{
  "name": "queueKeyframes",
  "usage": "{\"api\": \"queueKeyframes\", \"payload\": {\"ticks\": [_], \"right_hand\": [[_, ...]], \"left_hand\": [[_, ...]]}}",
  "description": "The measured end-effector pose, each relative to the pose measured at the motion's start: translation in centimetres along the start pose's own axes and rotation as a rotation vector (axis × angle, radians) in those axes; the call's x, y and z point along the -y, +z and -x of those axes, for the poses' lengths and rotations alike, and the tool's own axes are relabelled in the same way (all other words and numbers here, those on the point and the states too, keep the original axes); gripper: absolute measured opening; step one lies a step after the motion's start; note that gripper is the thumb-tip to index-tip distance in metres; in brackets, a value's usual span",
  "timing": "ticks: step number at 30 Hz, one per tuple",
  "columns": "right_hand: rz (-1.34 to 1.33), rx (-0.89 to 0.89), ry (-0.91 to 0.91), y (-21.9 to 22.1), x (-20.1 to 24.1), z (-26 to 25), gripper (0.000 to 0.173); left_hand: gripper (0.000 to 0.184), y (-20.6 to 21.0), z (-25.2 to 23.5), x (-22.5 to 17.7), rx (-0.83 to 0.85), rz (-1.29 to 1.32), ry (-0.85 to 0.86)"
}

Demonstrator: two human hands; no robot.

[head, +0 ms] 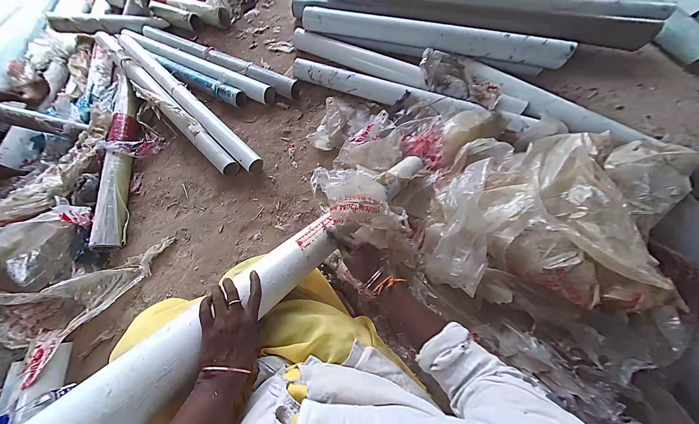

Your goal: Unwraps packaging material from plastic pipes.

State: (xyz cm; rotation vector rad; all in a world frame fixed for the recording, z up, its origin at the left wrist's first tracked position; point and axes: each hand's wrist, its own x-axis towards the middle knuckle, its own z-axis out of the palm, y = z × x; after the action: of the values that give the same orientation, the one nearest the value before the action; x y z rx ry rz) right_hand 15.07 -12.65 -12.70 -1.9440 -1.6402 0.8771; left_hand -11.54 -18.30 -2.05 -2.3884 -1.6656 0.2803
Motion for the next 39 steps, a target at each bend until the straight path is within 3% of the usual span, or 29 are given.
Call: {"api": "queueKeyframes", "payload": {"ticks": [2, 6, 9, 11, 15, 17, 19, 21, 23, 24, 26, 28, 32, 39], "right_hand": [[-0.010, 0.049, 0.019, -0.8, 0.5, 0.2, 0.039], [0.001, 0.120, -0.226, 0.2, 4.4, 3.8, 0.038], [-0.080, 0.103, -0.144, -0.5, 4.0, 2.7, 0.036], [-0.041, 0.093, -0.098, -0.7, 4.3, 2.6, 0.036], [0.059, 0.043, 0.122, -1.7, 3.7, 1.3, 0.038], [-0.089, -0.017, 0.221, -2.2, 2.5, 0.5, 0.038], [-0.545, -0.153, 0.291, -2.1, 2.0, 0.7, 0.036], [-0.761, -0.088, 0.367, -3.1, 3.1, 2.0, 0.046], [-0.697, -0.019, 0.325, -3.0, 4.4, 2.9, 0.053], [-0.615, -0.029, 0.275, -2.4, 5.0, 2.9, 0.048], [-0.334, -0.081, 0.196, -1.4, 6.5, 2.2, 0.038], [-0.070, -0.068, 0.172, -1.2, 8.6, 1.6, 0.043], [0.068, 0.024, 0.187, -0.1, 10.8, 0.6, 0.044], [0.340, 0.014, 0.128, 0.4, 11.3, 0.8, 0.039]], "left_hand": [[0.097, 0.3, 0.4, -0.3, -0.053, -0.010, 0.004], [0.082, 0.4, 0.7, -0.3, -0.080, 0.060, 0.026], [0.075, 0.3, 0.6, 0.1, -0.062, 0.135, 0.038], [0.074, -0.1, 0.5, 0.0, -0.006, 0.130, 0.028], [0.072, 0.1, 0.3, -0.4, -0.050, 0.137, 0.027], [0.073, -0.2, 0.2, -0.5, -0.002, 0.142, 0.005], [0.072, -0.7, -0.1, -0.6, 0.070, 0.164, -0.020], [0.073, -1.0, -0.4, -0.9, 0.126, 0.199, -0.050], [0.076, -1.1, -0.6, -1.1, 0.162, 0.212, -0.066], [0.076, -1.3, -0.7, -1.2, 0.177, 0.218, -0.069], [0.076, -1.5, -0.6, -1.3, 0.205, 0.227, -0.066], [0.075, -1.2, -0.4, -1.3, 0.187, 0.233, -0.052], [0.075, -0.5, -0.2, -1.0, 0.134, 0.236, -0.039], [0.067, -0.4, 0.0, -1.1, 0.116, 0.262, -0.014]]}}
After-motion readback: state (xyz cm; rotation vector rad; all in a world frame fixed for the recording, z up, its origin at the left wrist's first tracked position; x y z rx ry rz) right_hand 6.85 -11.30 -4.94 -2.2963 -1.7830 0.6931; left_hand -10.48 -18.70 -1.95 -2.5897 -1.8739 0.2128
